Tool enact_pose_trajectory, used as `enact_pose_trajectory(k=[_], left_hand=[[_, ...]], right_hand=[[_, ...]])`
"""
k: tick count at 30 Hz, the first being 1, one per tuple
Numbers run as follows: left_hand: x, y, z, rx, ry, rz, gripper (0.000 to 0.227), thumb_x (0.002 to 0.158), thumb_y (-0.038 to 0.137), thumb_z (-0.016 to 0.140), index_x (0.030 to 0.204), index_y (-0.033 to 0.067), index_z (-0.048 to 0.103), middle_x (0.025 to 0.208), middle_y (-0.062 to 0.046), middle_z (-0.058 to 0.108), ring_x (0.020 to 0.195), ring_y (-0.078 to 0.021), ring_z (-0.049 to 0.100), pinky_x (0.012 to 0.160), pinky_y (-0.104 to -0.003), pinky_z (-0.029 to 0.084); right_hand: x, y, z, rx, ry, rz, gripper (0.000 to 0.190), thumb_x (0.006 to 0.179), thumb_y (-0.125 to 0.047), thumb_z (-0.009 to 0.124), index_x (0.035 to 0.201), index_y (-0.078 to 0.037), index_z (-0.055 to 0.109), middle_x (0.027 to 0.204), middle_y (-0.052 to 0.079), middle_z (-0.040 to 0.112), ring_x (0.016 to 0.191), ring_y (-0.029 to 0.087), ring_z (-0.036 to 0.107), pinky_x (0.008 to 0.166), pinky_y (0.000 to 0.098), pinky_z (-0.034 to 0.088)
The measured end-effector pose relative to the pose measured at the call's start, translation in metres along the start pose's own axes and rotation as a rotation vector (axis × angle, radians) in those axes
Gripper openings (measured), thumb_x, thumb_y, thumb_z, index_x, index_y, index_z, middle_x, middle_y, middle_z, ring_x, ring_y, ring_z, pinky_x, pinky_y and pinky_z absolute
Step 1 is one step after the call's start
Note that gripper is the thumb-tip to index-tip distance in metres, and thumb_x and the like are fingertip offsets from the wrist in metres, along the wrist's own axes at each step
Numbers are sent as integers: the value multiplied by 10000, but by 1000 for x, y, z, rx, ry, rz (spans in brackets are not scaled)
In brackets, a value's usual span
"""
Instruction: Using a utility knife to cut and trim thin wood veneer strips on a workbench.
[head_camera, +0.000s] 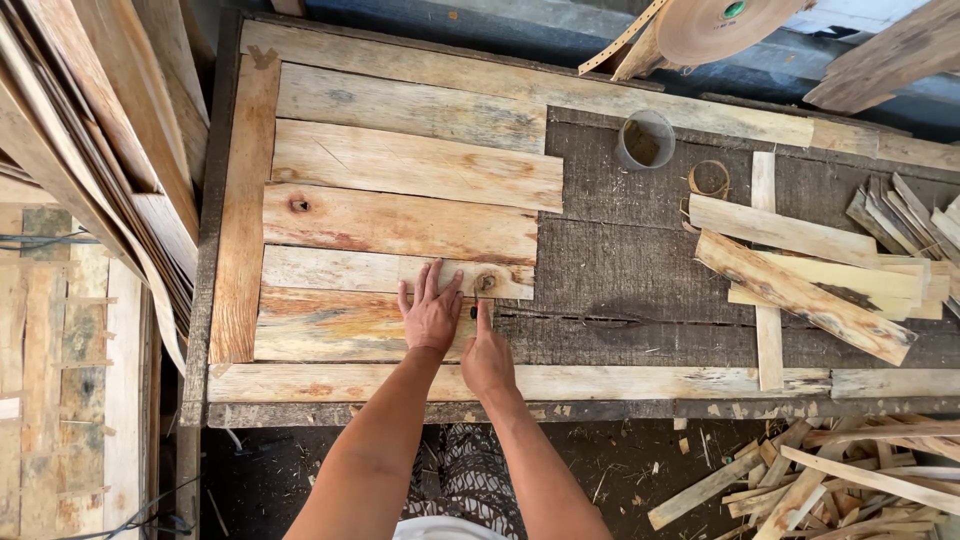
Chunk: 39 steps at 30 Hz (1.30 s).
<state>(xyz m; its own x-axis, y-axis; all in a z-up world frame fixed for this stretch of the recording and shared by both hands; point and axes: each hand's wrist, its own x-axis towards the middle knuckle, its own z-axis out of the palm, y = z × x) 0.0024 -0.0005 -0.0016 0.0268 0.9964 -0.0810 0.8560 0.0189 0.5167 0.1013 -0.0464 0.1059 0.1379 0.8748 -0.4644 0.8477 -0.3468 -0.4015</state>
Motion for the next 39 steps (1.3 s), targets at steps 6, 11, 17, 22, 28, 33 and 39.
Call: enact_pose_trajectory(k=[6, 11, 17, 22, 28, 33, 39], left_hand=[[1, 2, -5, 16, 12, 16, 434, 1014, 424, 516, 1441, 373, 576, 1648, 18, 333, 1531, -199, 275, 1220, -594, 108], [-1, 2, -10, -9, 8, 4, 426, 1021, 431, 513, 1438, 373, 578, 1647, 18, 340, 1535, -204, 272, 1225, -587, 112], [1, 1, -4, -2, 14, 19, 432, 1017, 431, 505, 1440, 376, 576, 1637, 8, 354, 1523, -206, 285, 1222, -587, 110], [0, -1, -2, -2, 13, 12, 431, 1014, 433, 499, 1433, 376, 583, 1635, 14, 357, 1525, -204, 293, 1220, -586, 109], [0, 1, -6, -23, 0, 9, 421, 1018, 432, 505, 1427, 375, 587, 1637, 11, 352, 1523, -211, 289, 1219, -589, 102], [1, 0, -6, -15, -14, 3, 423, 1012, 427, 507, 1424, 376, 585, 1640, 15, 347, 1525, -202, 283, 1218, -589, 99], [0, 1, -7, 0, -18, 7, 426, 1021, 424, 496, 1437, 373, 572, 1646, 10, 326, 1524, -207, 274, 1218, -598, 86]], right_hand=[[-11, 4, 4, 27, 19, -25, 722, 964, -59, 537, 1615, -34, 229, 735, 204, 702, 635, 345, 711, 589, 458, 587], [-21, -18, -31, 35, -101, 77, 700, 1009, -106, 511, 1633, -82, 192, 711, 120, 685, 589, 271, 686, 527, 393, 577], [-8, 11, -10, 54, -18, 6, 706, 1007, -115, 520, 1634, -116, 196, 774, 126, 695, 603, 260, 705, 522, 374, 591], [13, 3, -12, 85, 41, 21, 763, 969, -96, 521, 1647, -168, 179, 818, 209, 736, 687, 357, 737, 614, 457, 591], [31, 3, -8, 69, 123, -37, 729, 971, -110, 529, 1629, -155, 219, 845, 252, 725, 736, 414, 727, 664, 515, 584], [33, -2, -13, 84, 81, -1, 732, 967, -101, 512, 1630, -151, 206, 867, 257, 733, 760, 422, 736, 694, 510, 603], [37, -3, -12, 99, 55, 23, 734, 969, -106, 504, 1630, -149, 188, 880, 244, 737, 752, 403, 742, 682, 499, 609]])
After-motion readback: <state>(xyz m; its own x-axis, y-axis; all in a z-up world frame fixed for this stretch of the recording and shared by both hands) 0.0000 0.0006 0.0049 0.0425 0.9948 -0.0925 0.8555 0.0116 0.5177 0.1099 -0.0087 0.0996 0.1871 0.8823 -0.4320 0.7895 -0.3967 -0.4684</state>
